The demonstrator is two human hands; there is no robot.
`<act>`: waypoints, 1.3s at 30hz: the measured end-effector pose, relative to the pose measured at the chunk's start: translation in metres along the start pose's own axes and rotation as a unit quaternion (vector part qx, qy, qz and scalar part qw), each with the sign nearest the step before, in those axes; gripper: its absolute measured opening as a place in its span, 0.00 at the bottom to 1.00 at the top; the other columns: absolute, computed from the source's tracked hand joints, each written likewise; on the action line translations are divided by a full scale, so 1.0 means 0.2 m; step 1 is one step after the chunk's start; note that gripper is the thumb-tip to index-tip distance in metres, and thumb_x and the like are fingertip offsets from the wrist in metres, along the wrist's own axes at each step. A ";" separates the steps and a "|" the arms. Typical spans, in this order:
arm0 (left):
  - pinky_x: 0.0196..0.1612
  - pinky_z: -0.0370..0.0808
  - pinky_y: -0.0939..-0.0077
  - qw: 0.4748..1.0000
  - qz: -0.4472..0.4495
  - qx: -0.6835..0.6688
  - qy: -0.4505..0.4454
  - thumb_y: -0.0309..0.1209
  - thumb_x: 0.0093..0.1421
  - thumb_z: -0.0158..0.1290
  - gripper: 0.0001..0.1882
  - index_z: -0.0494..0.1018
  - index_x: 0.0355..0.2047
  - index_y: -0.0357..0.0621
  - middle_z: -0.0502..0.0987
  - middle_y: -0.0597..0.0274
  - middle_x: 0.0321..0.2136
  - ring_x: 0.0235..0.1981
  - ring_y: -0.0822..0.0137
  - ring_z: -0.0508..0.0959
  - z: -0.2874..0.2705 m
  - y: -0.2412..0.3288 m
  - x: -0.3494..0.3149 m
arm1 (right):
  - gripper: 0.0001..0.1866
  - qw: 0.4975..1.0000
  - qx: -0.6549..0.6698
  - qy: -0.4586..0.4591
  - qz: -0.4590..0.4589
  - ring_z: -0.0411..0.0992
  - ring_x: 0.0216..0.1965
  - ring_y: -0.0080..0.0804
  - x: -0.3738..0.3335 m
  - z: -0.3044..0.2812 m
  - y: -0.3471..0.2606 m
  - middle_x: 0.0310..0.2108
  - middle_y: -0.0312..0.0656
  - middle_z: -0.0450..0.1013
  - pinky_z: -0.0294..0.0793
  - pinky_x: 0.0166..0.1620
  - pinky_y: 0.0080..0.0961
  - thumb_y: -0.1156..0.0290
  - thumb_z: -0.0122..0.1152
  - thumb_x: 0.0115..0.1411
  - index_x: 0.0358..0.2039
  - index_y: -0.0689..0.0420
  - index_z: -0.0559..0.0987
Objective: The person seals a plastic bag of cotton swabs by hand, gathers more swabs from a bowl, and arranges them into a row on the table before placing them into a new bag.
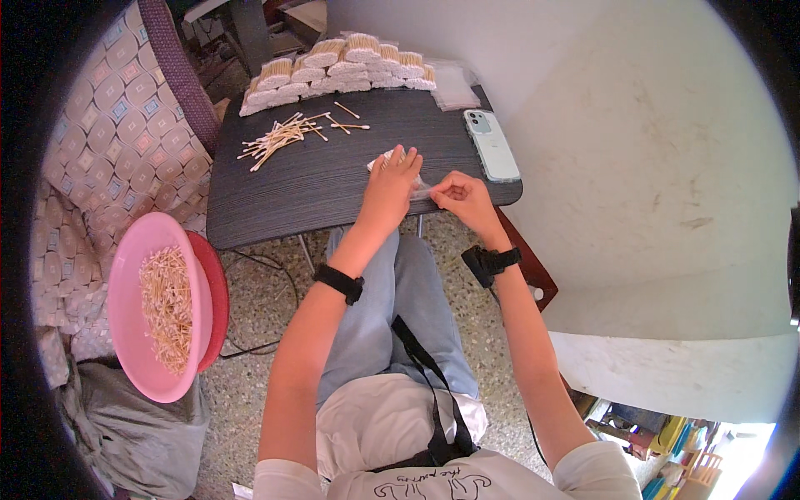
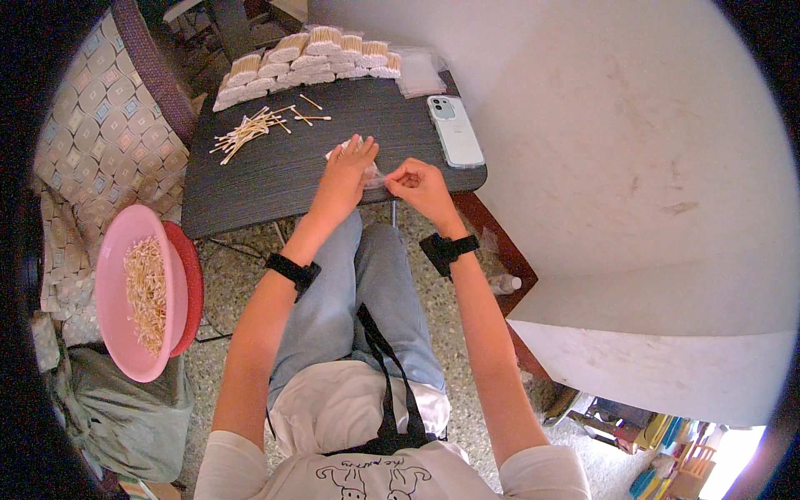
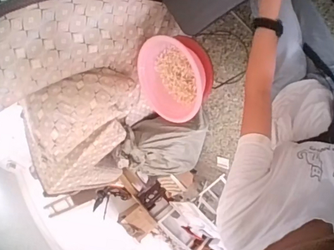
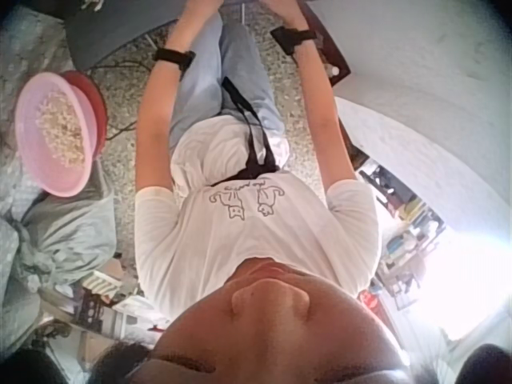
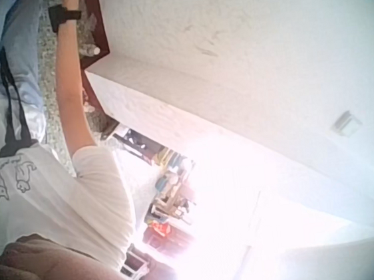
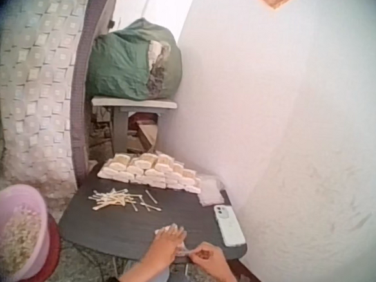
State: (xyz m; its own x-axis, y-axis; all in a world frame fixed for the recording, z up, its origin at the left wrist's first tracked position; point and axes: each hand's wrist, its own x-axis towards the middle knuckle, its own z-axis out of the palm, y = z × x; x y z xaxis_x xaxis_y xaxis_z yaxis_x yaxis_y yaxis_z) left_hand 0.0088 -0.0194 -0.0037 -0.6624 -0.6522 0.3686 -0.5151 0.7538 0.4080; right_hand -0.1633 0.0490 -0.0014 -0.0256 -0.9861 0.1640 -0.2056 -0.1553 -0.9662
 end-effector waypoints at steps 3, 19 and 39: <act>0.63 0.52 0.56 0.998 0.003 0.044 0.046 0.23 0.51 0.52 0.31 0.59 0.57 0.36 0.56 0.50 0.61 0.63 0.52 0.54 0.02 -0.02 -0.02 | 0.04 1.000 0.023 -0.009 -0.005 0.69 0.27 0.14 0.01 0.02 -0.01 0.27 0.32 0.69 0.68 0.31 0.13 0.78 0.63 0.52 0.25 0.63 0.76; 0.61 0.56 0.61 0.996 -0.043 0.058 0.050 0.32 0.53 0.55 0.29 0.63 0.54 0.32 0.61 0.47 0.58 0.61 0.56 0.60 -0.01 0.00 0.03 | 0.03 1.000 0.019 0.000 0.006 0.69 0.27 0.15 0.02 0.02 0.00 0.25 0.32 0.70 0.68 0.30 0.14 0.79 0.61 0.51 0.24 0.63 0.76; 0.57 0.65 0.65 0.996 0.017 0.063 0.064 0.28 0.50 0.55 0.20 0.72 0.45 0.40 0.70 0.55 0.52 0.56 0.57 0.67 -0.12 -0.01 -0.11 | 0.13 0.975 -0.189 0.114 -0.002 0.58 0.20 0.11 0.06 0.18 -0.06 0.19 0.28 0.66 0.58 0.23 0.11 0.68 0.68 0.50 0.31 0.59 0.73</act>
State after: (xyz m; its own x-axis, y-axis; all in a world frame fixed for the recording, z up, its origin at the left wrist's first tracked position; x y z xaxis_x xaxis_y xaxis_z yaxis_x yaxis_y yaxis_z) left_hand 0.0369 -0.0075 0.0070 -0.6099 -0.6251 0.4871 -0.5629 0.7743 0.2890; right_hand -0.1255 0.0369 0.0040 -0.2327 -0.9401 0.2492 -0.5509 -0.0837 -0.8304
